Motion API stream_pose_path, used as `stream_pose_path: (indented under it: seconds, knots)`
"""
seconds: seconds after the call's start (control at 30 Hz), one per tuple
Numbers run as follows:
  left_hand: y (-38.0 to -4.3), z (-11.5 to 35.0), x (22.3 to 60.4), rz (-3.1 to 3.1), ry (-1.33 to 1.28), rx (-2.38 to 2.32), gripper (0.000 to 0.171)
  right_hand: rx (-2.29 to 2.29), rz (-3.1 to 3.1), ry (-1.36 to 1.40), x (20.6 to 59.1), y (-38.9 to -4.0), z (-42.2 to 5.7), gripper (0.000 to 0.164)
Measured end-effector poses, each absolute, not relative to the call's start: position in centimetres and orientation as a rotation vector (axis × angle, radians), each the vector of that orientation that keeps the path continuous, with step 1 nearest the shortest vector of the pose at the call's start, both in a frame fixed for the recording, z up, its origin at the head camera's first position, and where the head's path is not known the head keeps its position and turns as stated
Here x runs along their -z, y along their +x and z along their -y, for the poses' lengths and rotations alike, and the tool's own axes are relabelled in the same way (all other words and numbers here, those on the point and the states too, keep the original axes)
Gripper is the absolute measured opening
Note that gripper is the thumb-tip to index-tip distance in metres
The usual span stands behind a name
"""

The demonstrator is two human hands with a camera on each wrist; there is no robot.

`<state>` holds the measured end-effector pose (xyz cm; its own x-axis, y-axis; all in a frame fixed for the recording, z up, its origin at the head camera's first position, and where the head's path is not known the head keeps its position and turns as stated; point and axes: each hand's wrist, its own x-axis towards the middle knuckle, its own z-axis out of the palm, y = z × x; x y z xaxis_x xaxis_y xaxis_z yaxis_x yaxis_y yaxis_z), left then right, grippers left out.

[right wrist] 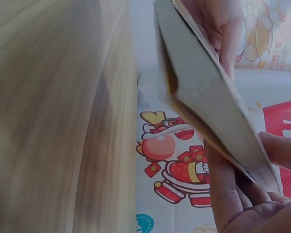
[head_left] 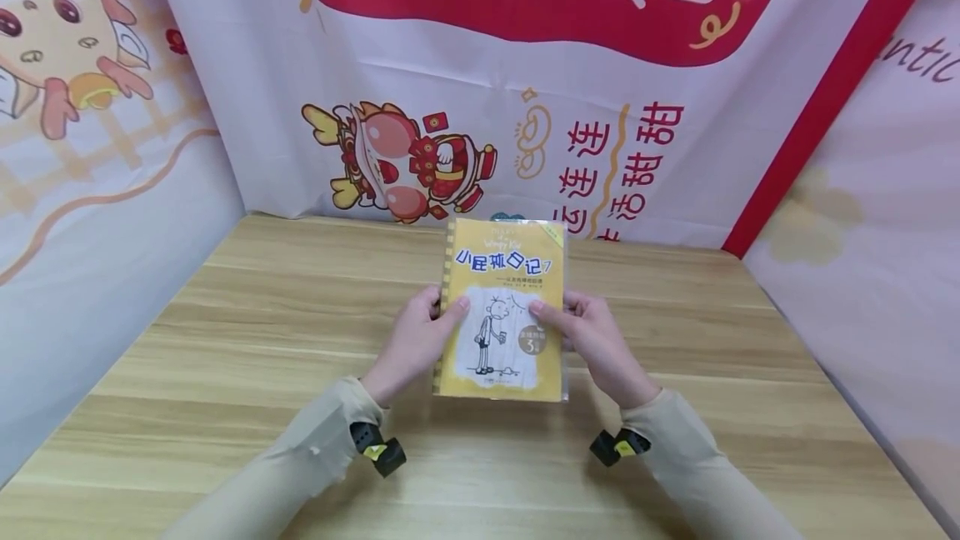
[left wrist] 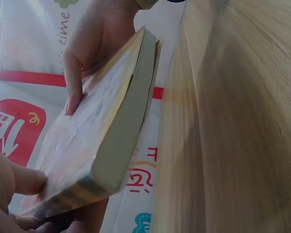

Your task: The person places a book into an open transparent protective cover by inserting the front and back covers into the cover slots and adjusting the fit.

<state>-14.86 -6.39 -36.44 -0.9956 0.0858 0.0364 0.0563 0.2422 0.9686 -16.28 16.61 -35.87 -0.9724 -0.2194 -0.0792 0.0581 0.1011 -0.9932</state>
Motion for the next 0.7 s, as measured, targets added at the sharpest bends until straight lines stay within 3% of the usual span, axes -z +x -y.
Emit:
stream_pose_path:
  seconds: [0.7]
  knots:
    - [-15.80,6.90,37.32,-2.492,0.092,-1.758,0.024,1.764,-2.266,-0.074,36.47,-17.03,-17.04,0.027]
